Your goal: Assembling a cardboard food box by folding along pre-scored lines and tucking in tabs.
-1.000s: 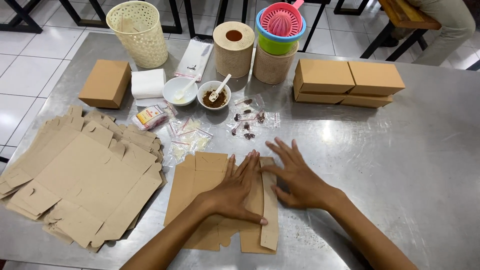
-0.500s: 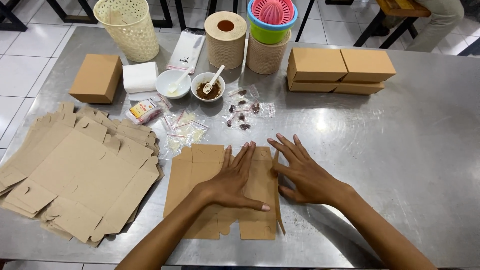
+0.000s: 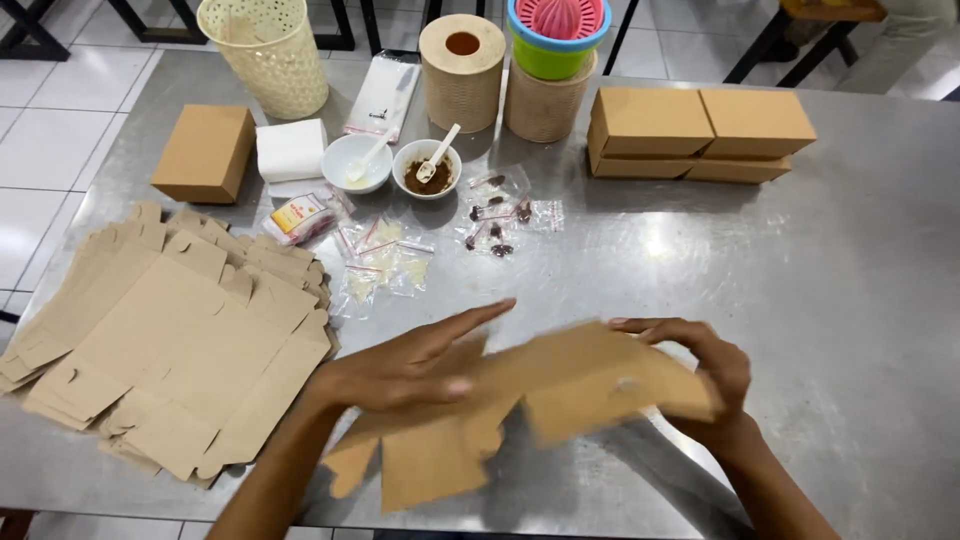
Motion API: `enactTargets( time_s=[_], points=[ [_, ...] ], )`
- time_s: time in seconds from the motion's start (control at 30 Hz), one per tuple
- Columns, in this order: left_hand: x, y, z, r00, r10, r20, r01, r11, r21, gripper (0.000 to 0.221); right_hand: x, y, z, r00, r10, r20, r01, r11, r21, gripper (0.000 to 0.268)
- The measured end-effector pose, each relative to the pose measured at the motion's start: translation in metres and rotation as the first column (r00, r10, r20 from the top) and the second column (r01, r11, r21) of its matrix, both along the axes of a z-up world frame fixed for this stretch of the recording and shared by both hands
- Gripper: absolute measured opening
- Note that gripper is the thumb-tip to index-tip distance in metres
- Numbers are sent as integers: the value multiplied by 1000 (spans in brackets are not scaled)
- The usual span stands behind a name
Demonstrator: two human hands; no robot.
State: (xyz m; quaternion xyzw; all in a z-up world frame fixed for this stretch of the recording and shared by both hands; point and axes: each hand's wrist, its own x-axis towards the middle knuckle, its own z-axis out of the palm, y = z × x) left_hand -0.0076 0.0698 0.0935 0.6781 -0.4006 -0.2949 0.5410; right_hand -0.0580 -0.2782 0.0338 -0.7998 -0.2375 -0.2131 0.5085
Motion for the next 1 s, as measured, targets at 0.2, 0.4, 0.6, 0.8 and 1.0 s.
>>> enactTargets(
  time_s=[0.2, 0.4, 0.6, 0.8, 1.0],
  points=[
    [-12, 84, -31, 954, 54, -295, -143, 947, -288, 100, -9, 21, 0, 864, -171, -473, 263, 955, 136, 24],
    [-23, 52, 11, 626, 658, -419, -608, 748, 266, 89, -7, 28, -30, 565, 17, -825, 271, 940, 205, 18],
    [-9, 25, -37, 399, 570, 718, -857, 511, 71, 80, 10, 18, -15, 427, -126, -896, 16, 991, -132, 51],
    [11, -71, -38, 801, 210, 561, -416, 869, 269, 68, 57, -3, -18, 647, -155, -746, -60, 966, -252, 48],
    [30, -116, -96, 743, 156, 651, -386, 894, 226, 91, 80, -6, -43, 926, -75, -369, -45, 951, -305, 23]
  ],
)
